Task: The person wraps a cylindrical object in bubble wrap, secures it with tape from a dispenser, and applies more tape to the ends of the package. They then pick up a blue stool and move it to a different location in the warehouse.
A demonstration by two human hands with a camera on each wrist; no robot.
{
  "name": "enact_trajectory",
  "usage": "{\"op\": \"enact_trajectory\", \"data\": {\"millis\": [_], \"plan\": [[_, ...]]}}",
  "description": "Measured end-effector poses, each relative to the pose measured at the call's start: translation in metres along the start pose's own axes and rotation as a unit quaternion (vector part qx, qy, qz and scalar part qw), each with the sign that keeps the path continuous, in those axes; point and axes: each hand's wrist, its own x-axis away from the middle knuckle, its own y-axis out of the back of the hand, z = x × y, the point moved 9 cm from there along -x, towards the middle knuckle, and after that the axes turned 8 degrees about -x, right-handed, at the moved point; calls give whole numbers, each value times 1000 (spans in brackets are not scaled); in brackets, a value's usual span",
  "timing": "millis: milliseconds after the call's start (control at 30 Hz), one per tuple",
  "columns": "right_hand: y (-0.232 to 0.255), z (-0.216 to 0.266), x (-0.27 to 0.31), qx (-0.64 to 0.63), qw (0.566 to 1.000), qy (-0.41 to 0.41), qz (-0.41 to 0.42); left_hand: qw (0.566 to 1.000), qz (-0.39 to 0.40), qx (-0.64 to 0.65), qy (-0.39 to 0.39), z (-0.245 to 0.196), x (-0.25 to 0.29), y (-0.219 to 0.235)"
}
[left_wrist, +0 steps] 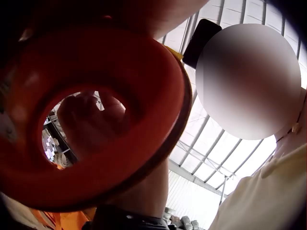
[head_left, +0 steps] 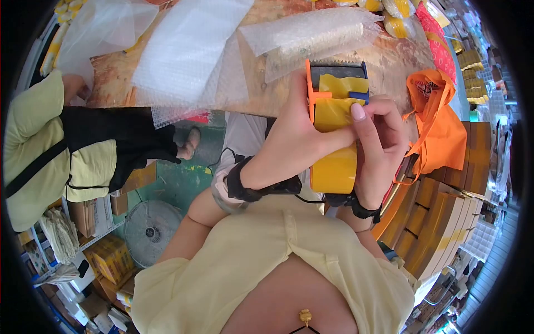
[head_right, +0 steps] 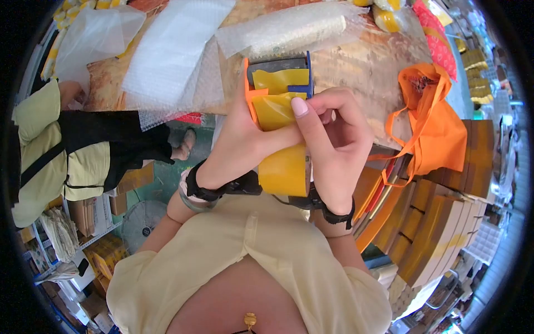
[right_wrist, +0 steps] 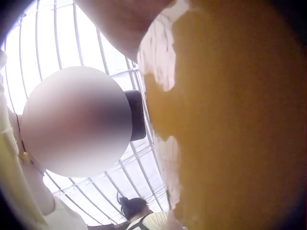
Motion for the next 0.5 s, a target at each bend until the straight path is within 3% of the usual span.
{"op": "enact_trajectory", "data": {"millis": [233, 333, 500], "plan": [[2, 1, 5, 7, 1000, -6, 14, 997, 69, 34, -25, -1, 6, -7], [4, -1, 6, 7, 1000, -25, 5, 985, 51, 159, 51, 1, 7, -3], [3, -2, 10, 5, 999, -34, -5, 991, 51, 117, 37, 2, 11, -5]]}}
